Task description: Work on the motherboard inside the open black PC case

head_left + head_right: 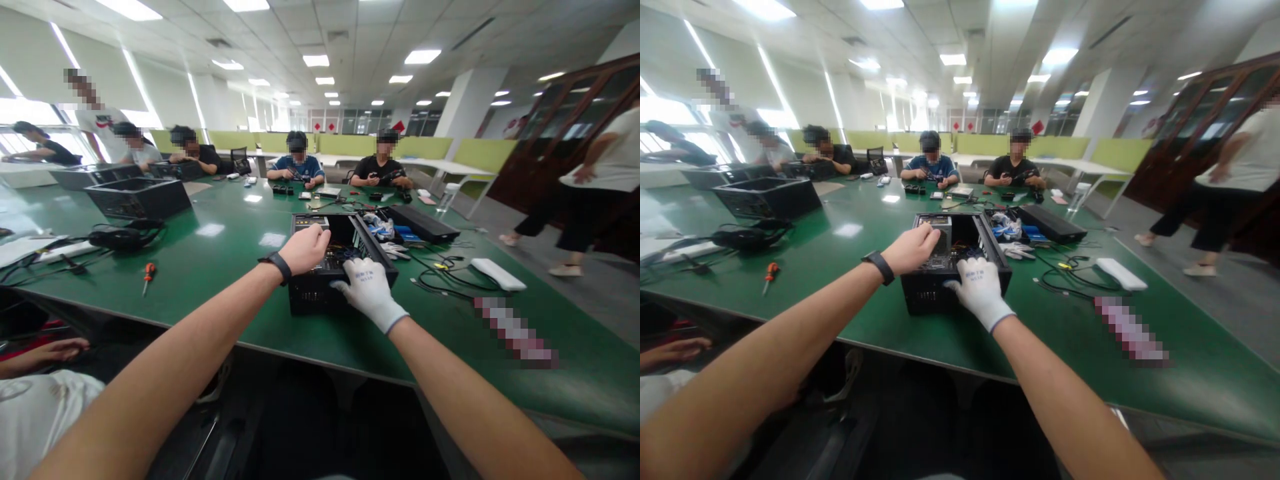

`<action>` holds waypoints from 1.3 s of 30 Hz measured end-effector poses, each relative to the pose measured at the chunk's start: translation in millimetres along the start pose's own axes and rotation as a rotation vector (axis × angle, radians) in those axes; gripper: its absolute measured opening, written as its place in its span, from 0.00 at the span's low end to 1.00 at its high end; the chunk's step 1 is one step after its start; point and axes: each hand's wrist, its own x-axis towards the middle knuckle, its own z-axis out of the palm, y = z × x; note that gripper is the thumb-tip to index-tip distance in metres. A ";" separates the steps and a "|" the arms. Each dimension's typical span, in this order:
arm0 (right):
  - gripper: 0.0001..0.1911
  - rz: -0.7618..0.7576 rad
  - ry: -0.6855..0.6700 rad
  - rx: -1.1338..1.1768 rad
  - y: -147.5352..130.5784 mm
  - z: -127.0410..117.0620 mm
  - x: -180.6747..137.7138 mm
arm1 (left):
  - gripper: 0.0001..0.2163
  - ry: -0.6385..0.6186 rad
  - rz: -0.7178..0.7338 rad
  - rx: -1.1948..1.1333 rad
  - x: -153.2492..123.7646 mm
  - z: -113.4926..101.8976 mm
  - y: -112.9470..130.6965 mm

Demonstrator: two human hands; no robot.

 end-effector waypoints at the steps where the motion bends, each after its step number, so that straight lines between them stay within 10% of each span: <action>1: 0.27 0.013 -0.011 -0.006 1.7 5.2 18.5 | 0.14 0.004 -0.010 -0.016 -1.0 -2.2 -3.0; 9: 0.22 0.106 -0.054 -0.060 7.0 33.6 139.4 | 0.14 0.022 -0.052 -0.094 -18.0 2.4 -19.3; 17: 0.22 0.075 -0.058 -0.063 15.2 39.4 158.8 | 0.13 0.017 -0.097 -0.162 -29.5 13.4 -42.0; 29: 0.24 0.012 -0.008 -0.026 0.8 20.4 51.6 | 0.06 0.090 -0.099 -0.191 -17.9 1.1 -19.8; 39: 0.18 -0.052 0.033 0.048 -15.0 -21.6 -86.4 | 0.20 -0.427 -0.161 0.205 -9.2 31.2 21.9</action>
